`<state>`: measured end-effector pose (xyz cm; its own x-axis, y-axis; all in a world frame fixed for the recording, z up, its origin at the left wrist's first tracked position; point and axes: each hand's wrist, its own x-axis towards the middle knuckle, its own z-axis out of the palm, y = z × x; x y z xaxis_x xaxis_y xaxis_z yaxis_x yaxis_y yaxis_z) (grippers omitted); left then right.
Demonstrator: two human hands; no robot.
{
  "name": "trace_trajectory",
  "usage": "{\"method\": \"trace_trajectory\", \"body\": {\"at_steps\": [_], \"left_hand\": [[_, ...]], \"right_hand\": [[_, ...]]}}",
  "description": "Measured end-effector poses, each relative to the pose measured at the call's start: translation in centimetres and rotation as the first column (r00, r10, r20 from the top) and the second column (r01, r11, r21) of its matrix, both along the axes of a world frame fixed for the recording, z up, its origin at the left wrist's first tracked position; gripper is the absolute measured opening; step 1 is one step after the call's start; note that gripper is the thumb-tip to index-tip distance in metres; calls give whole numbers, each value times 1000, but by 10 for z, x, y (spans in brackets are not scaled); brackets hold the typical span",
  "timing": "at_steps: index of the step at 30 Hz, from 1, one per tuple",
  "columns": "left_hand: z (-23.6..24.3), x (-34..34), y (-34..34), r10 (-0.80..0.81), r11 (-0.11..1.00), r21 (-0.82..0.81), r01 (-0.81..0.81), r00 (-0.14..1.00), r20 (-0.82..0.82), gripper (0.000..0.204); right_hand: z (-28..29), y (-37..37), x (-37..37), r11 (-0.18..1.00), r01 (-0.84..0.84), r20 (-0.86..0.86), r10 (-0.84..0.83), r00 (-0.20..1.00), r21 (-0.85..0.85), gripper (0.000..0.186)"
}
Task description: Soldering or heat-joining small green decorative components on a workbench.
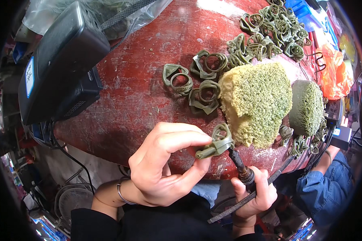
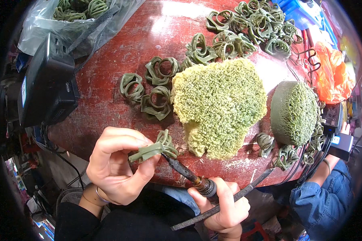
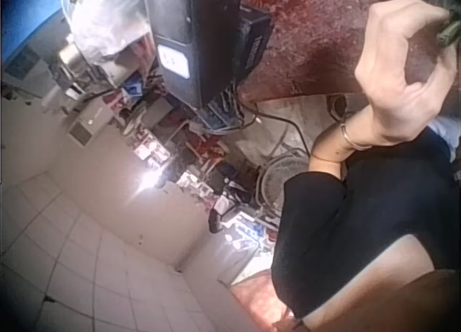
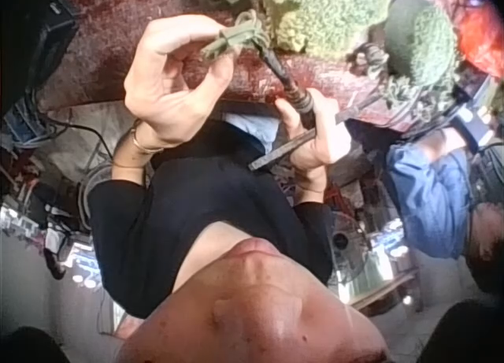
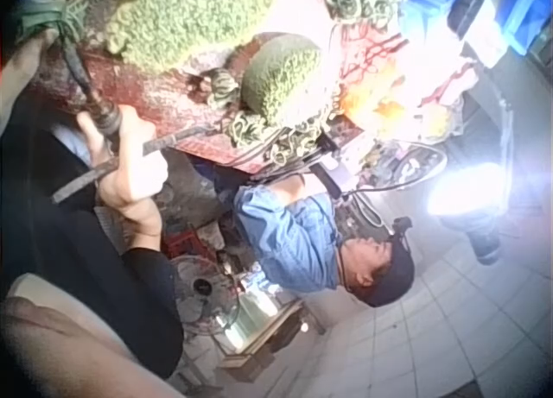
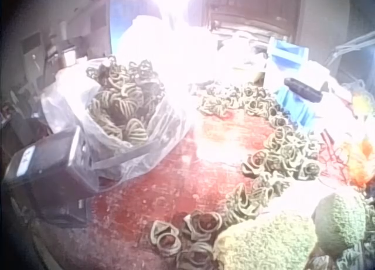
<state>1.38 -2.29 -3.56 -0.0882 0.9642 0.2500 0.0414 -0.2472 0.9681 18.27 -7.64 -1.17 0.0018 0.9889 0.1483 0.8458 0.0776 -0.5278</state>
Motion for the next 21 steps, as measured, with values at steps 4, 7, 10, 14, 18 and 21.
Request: {"method": "trace_trajectory", "body": {"at_steps": [4,7,10,14,18,21], "left_hand": [[0,0,0,-11,1000,-3,11,1000,6,35],[-2,-2,0,-19,1000,13,19,1000,-3,35],[-3,-2,2,-30,999,43,31,999,-29,36],[-2,-2,0,-20,999,37,21,999,-37,37],[-2,-1,0,-18,999,30,19,1000,-26,36],[0,0,-1,-17,1000,18,17,1000,-16,36]], "right_hand": [[2,0,0,1000,2,29,-1,1000,-25,39],[-1,-1,1,1000,3,-8,-3,1000,-20,40],[1,-3,3,1000,9,-31,-9,999,-17,40],[-1,-4,4,1000,-5,-46,4,999,-16,39],[-1,-5,5,999,8,-55,-10,998,-42,39],[-2,-5,6,1000,6,-67,-7,998,-18,38]]}}
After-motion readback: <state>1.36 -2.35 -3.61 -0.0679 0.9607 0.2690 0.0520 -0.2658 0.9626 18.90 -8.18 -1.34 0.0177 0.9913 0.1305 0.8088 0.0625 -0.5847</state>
